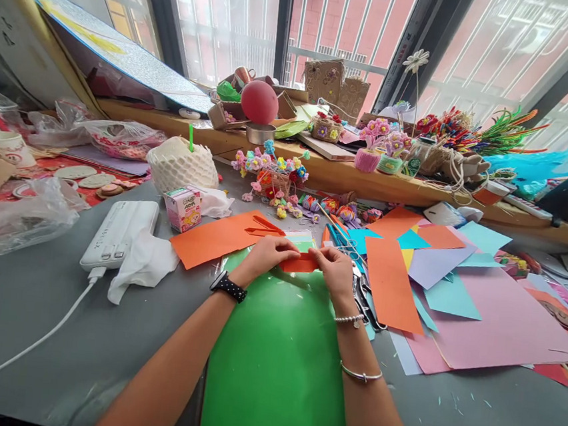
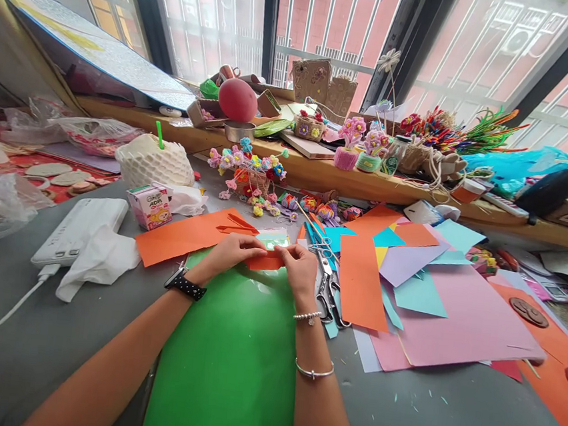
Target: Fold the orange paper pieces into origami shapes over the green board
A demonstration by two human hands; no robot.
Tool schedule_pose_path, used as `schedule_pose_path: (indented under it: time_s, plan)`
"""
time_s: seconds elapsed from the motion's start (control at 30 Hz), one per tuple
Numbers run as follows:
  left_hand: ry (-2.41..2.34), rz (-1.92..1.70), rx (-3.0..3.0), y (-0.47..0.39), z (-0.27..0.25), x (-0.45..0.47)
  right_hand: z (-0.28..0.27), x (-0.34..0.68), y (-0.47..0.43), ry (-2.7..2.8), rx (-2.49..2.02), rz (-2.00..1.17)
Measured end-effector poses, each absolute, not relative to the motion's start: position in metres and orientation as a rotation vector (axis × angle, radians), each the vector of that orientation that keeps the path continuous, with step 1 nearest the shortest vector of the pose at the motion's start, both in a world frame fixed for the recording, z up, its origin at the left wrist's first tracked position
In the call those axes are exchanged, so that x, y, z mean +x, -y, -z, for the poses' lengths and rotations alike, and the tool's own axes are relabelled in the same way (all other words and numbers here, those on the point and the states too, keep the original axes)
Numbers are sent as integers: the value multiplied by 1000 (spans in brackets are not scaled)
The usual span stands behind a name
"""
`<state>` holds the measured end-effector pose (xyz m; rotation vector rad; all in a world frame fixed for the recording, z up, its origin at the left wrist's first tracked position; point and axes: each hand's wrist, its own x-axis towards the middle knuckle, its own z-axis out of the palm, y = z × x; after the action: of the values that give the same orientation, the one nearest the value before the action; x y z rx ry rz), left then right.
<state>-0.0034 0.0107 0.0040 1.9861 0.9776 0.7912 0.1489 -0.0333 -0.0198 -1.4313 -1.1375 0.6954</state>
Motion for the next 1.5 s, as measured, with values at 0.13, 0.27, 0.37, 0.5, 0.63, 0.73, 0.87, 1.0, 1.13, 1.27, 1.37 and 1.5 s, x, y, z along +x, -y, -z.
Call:
schedule_pose_path:
  time_s: [0.13,0.27,0.37,0.5,0.63,0.73,0.87,1.0,1.13,1.27,1.37,1.5]
  plan:
    - [-1004,-823,1926,-11,-3,-2,18,149,33,1089,-1351,-654]
    - [-1044,-956,1679,-13,-4,-3,14,147,34,1026,-1304,-766]
    - [-983,-1001,1434,-13,-6,-4,13,143,34,1144,-1273,-892]
    - [-888,-964,1266,-11,-8,-3,15,139,34,1312,-1226,-949]
    - [-883,-920,1205,-10,-9,-2,16,139,34,1261,-1200,-957]
    - [-887,-903,1190,-9,-10,-1,14,140,34,1193,-1185,-971]
    - [-874,-921,1160,-9,-10,-1,11,139,36,1133,-1147,-1021]
    - [-853,-925,1137,-9,-9,-1,10,140,37,1070,-1118,-1043]
    - [-828,-881,1158,-8,-9,-1,12,142,35,1032,-1148,-947]
    - [-862,-816,1247,-9,-10,-1,14,145,34,1071,-1186,-884]
    - [-932,-897,1292,-10,-10,-3,15,146,34,1108,-1212,-860]
    - [-877,-936,1354,-12,-11,-7,14,146,34,1126,-1238,-835]
